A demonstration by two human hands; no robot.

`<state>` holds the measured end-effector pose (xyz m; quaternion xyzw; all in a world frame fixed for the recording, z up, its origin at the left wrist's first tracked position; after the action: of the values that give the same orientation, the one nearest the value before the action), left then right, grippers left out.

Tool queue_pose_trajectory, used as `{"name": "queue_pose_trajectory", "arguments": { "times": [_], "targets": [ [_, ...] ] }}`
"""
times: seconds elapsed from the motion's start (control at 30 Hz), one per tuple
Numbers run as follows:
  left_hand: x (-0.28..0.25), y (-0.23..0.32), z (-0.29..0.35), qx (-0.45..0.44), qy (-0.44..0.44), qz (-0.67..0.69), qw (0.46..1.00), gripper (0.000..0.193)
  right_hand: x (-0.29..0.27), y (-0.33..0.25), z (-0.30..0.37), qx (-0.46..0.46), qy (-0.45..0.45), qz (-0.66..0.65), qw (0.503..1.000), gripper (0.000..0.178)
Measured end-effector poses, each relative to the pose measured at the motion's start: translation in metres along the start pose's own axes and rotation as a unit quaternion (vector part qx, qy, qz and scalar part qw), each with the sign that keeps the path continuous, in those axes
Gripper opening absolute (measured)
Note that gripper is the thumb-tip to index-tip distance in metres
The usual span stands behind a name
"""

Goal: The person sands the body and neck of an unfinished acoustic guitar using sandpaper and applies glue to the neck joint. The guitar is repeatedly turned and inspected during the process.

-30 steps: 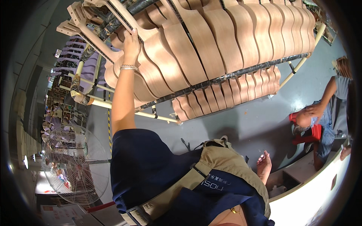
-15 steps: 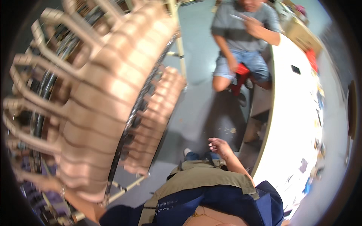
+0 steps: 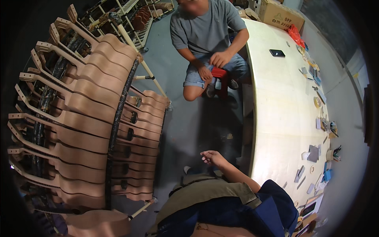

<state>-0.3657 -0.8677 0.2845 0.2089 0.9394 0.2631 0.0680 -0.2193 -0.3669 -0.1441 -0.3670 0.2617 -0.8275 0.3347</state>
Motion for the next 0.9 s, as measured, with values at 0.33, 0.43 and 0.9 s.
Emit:
{"name": "queue_pose_trajectory", "arguments": {
  "times": [0.33,0.43,0.9],
  "targets": [
    [0.138,0.196,0.202,-0.339,-0.415,0.610,0.584,0.025,-0.100,-0.055,0.070,-0.149,0.092,-0.075,0.982,0.027],
    [0.201,0.273,0.266,-0.313,-0.478,0.624,0.532,0.031,-0.132,-0.068,0.109,-0.258,0.215,-0.084,0.938,0.040],
    [0.189,0.486,0.547,-0.550,-0.694,0.451,0.112,0.031,-0.172,0.019,0.258,-0.430,0.581,-0.377,0.579,0.068]
  ]
}}
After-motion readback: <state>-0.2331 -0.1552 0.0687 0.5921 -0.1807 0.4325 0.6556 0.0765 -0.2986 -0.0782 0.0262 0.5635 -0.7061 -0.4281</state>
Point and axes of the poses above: each hand's wrist, its own z-axis away from the middle knuckle, its own x-axis out of the palm, y = z × x, the point moved 5 cm from there along -z, towards the middle knuckle, and after that the axes turned 5 degrees about -x, right-handed, at the moved point
